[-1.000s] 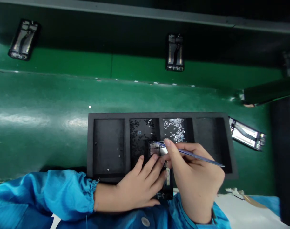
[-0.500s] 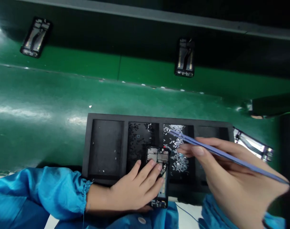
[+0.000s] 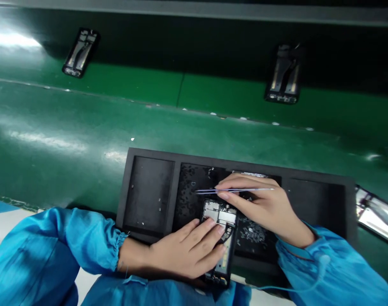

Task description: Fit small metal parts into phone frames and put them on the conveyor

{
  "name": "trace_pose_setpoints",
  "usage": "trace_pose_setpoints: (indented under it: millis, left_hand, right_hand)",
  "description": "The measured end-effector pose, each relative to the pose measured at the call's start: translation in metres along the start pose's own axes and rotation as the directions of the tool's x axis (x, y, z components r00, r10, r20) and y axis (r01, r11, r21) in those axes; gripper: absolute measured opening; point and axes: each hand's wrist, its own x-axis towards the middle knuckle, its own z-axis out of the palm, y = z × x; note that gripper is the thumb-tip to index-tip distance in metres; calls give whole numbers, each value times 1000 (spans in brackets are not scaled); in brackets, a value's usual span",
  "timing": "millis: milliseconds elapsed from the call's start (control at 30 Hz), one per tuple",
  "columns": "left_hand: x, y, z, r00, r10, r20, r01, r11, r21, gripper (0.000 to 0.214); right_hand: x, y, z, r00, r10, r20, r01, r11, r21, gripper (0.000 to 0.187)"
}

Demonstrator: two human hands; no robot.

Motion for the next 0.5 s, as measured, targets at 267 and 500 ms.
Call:
trace_pose_setpoints:
  millis: [267, 500]
  left_hand:
    - [0, 0, -2, 1000, 0, 23, 0, 1000, -4, 34]
    - [0, -1, -1, 999, 8, 31, -9, 1000, 11, 35]
  right_hand:
    - [2, 0, 4, 1000, -26, 14, 26, 999, -20, 10]
    - [1, 0, 8, 1000, 29, 5, -29, 999, -25, 7]
